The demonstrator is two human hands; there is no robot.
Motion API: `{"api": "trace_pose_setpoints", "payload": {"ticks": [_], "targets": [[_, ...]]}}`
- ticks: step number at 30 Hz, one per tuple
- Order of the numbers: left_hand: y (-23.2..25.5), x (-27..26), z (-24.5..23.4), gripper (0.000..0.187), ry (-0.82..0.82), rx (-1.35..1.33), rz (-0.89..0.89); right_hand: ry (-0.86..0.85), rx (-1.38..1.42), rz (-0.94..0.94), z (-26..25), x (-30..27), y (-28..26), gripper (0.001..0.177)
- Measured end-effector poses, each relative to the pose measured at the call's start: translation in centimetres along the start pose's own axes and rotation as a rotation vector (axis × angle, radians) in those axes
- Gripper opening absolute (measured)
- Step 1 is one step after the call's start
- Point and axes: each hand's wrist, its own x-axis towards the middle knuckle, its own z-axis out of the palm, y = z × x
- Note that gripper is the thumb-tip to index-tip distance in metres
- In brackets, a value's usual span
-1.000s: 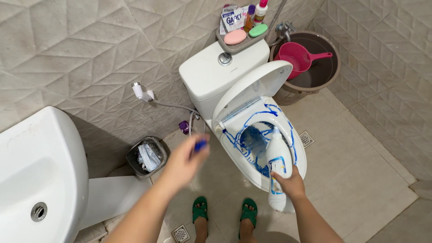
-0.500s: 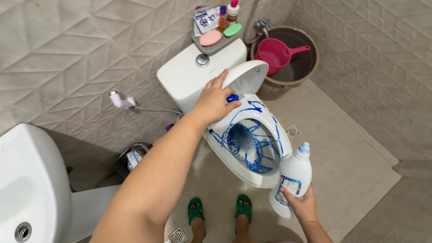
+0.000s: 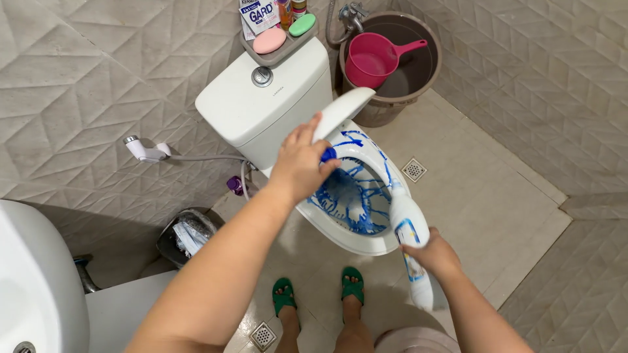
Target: Cleaning a toilet bowl with liquid cleaner, washing hands in a sink, and opening a detergent packet.
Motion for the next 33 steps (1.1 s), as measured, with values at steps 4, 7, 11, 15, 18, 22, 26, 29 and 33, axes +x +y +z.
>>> {"api": "trace_pose_setpoints", "payload": {"ticks": [4,7,11,15,18,22,26,29,33], "targets": [[-2.0,1.8,-1.8,0.034,-0.001,-0.020,-0.133,-0.088,-0.110,0.027,-0.9,3.7,-3.6,0.093],[-3.3,2.8,-3.6,0.036,-0.020,-0.045,-0.250,-0.104,-0.140,0.034,-1.5,5.8,-7.4,0.091],[-4.5,3.3,-4.1,0.037,-0.031,-0.009,-0.262,-0.120,-0.168,0.033,-2.4,7.1,-12.6,0.080],[-4.0,3.4,-4.5,0.037,-0.041,0.023,-0.237,-0.125,-0.155,0.036,-2.7,7.8,-13.7,0.071],[-4.0,3.4,-4.6,0.037,-0.052,0.009,-0.254,-0.115,-0.131,0.051,-2.4,8.8,-12.1,0.067],[-4.1,3.5,-4.6,0.037,-0.056,-0.004,-0.243,-0.088,-0.120,0.104,-1.8,9.5,-7.4,0.069],[-4.0,3.7,-4.8,0.037,-0.071,-0.010,-0.250,-0.110,-0.132,0.186,-1.0,9.5,-2.5,0.067],[-4.0,3.7,-4.9,0.037,-0.077,-0.009,-0.248,-0.121,-0.143,0.214,-0.8,9.6,-1.8,0.065],[-4.0,3.7,-4.9,0.037,-0.078,-0.012,-0.247,-0.109,-0.144,0.201,-1.2,10.2,-4.5,0.065]]}}
